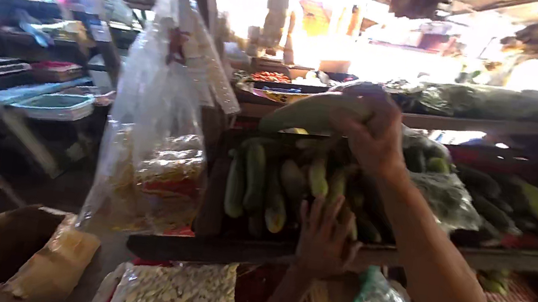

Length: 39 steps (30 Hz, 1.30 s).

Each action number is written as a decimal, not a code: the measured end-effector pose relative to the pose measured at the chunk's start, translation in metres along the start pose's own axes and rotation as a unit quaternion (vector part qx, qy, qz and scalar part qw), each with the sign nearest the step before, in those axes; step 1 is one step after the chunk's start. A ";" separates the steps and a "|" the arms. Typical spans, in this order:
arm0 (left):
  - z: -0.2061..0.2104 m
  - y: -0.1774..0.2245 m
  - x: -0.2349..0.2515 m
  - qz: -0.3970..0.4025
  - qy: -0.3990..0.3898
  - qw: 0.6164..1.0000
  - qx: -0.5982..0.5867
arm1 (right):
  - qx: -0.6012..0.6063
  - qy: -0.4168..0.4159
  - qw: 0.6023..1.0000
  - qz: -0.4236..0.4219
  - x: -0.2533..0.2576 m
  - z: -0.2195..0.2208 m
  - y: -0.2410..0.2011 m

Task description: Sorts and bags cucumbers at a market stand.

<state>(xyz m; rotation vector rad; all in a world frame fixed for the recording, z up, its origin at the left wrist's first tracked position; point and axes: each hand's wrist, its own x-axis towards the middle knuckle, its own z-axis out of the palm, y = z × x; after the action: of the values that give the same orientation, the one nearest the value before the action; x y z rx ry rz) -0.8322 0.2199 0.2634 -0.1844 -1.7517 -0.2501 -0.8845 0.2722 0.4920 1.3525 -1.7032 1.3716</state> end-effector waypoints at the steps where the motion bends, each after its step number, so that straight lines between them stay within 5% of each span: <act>1: 0.000 -0.001 -0.001 -0.004 -0.011 1.000 -0.008 | 0.023 0.020 0.999 -0.021 0.001 -0.026 0.004; 8: 0.001 0.004 0.009 -0.011 -0.010 0.999 -0.034 | -0.130 0.104 0.986 -0.002 -0.024 -0.210 0.013; 13: 0.031 0.044 0.064 0.098 -0.066 0.986 -0.117 | -0.270 0.085 0.956 0.082 -0.034 -0.262 0.045; 18: 0.057 0.087 0.045 0.198 -0.214 0.955 -0.045 | -0.295 0.040 0.949 0.108 -0.049 -0.268 0.067; 24: 0.051 0.055 -0.009 0.041 -0.150 0.985 0.070 | -0.285 0.035 0.955 0.069 -0.054 -0.260 0.104; 32: 0.018 0.059 0.024 -0.175 -0.224 0.951 -0.119 | -0.309 -0.131 0.933 0.130 -0.058 -0.180 0.176; 39: -0.057 0.075 0.046 -0.113 -0.098 0.956 -0.254 | -0.253 -0.181 0.947 0.079 -0.085 -0.180 0.159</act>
<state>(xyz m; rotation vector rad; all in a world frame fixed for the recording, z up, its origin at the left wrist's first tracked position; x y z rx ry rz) -0.7673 0.2763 0.3243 -0.3901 -1.8777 -0.8768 -1.0333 0.4653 0.4169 1.2313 -2.2528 0.6979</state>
